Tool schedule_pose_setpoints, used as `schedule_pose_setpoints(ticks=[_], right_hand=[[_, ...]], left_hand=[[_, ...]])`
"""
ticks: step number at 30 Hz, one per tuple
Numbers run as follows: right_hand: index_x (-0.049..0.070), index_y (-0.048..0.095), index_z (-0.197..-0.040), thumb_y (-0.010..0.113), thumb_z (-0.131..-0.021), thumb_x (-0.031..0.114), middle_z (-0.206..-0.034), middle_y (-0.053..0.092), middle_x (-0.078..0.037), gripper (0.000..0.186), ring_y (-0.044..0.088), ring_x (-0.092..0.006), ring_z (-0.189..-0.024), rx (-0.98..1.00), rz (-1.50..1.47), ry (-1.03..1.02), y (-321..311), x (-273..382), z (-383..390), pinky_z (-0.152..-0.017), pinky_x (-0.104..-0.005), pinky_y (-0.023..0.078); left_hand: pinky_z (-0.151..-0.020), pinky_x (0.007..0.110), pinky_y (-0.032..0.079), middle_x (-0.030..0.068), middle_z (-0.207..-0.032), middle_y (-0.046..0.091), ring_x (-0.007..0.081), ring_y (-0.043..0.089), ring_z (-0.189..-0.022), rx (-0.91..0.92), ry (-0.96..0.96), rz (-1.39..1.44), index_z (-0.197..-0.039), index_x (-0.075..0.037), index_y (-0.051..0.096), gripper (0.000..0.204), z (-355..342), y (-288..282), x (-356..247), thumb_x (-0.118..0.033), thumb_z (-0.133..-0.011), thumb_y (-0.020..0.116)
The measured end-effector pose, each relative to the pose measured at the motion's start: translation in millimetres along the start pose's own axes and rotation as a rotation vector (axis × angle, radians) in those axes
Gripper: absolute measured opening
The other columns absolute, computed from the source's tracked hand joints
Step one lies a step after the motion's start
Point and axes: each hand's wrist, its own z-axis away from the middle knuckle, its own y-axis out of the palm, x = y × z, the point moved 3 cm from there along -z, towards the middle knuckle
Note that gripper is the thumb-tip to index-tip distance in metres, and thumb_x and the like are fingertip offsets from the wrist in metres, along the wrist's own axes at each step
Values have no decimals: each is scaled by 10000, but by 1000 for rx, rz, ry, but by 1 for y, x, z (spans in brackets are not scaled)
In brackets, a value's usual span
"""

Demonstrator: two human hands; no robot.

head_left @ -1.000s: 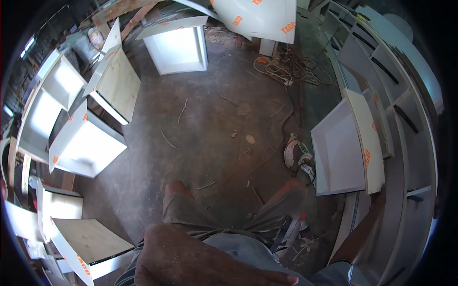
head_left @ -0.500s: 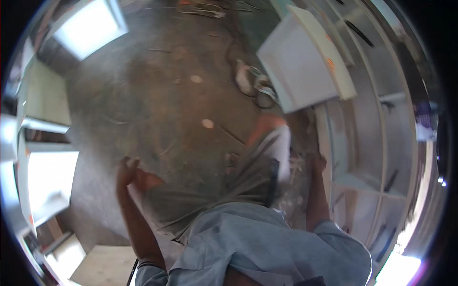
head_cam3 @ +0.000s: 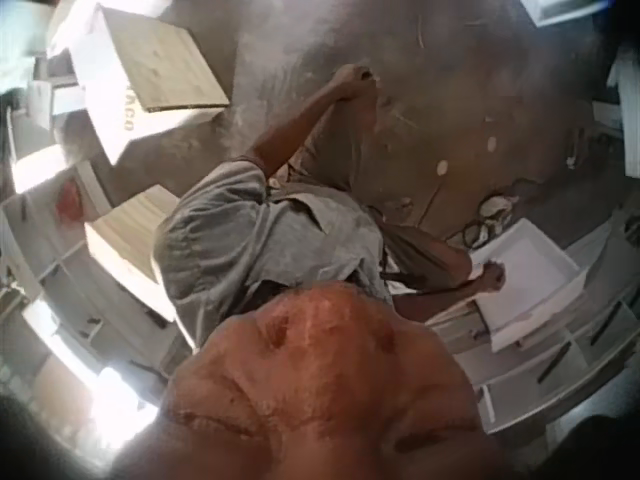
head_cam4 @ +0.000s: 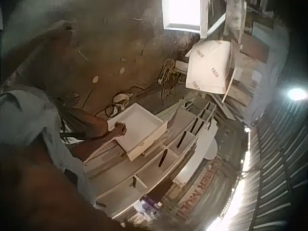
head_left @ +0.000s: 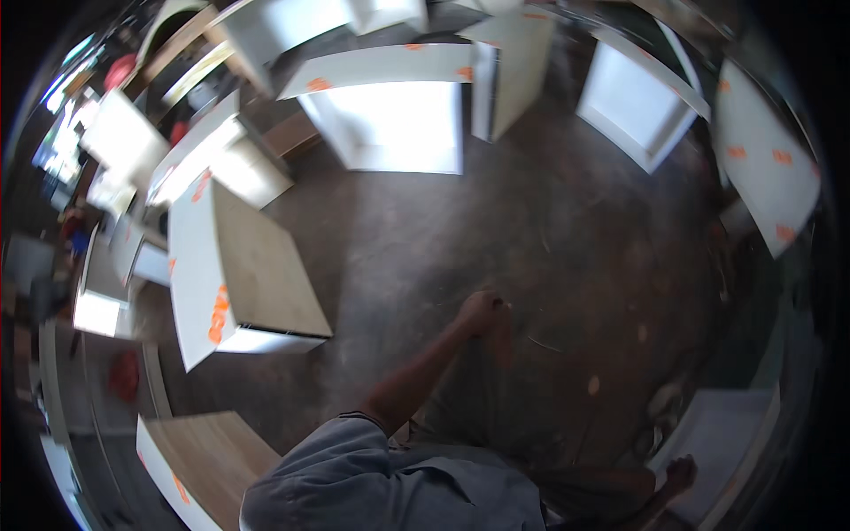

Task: The person trims the edges of multiple wooden drawer boxes and panels using a handheld router, picking up and setting down different pieces on the workshop floor.

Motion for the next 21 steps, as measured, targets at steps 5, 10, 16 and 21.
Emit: schedule_pose_setpoints(ticks=[5, 10, 16, 21], right_hand=[[13, 502, -1404, 495, -1041, 268, -1061, 648, -158, 444, 638, -253, -775, 87, 350, -56, 151, 117, -90, -635, -353, 541], [45, 332, -1528, 452, -1040, 423, -1477, 411, -174, 629, 480, -261, -1190, 962, -200, -406, 285, 171, -96, -981, -389, 386], [24, 454, -1402, 555, -965, 365, -1378, 510, -232, 564, 508, -330, -1266, 779, 1043, 160, 361, 70, -70, -1034, -439, 394], [-2, 662, -1161, 634, -903, 341, -1036, 707, -205, 430, 697, -346, -952, 1026, 1239, -108, 385, 43, -30, -806, -481, 534]], left_hand=[[-812, 448, 532, 217, -977, 720, 372, 699, -913, -373, -42, 254, -1041, -19, 726, 371, 47, -102, -7, -357, -903, 662], [-777, 323, 531, 138, -924, 743, 165, 700, -868, -869, 342, 240, -1007, -24, 730, 162, 136, -263, -9, -165, -945, 680], [-827, 403, 549, 198, -997, 732, 334, 717, -928, -1390, -271, -597, -1024, -39, 728, 333, 286, -468, 112, -340, -884, 730], [-771, 465, 565, 218, -994, 708, 314, 705, -811, -924, -1003, -339, -1100, 15, 685, 667, 364, -535, 275, -616, -890, 628]])
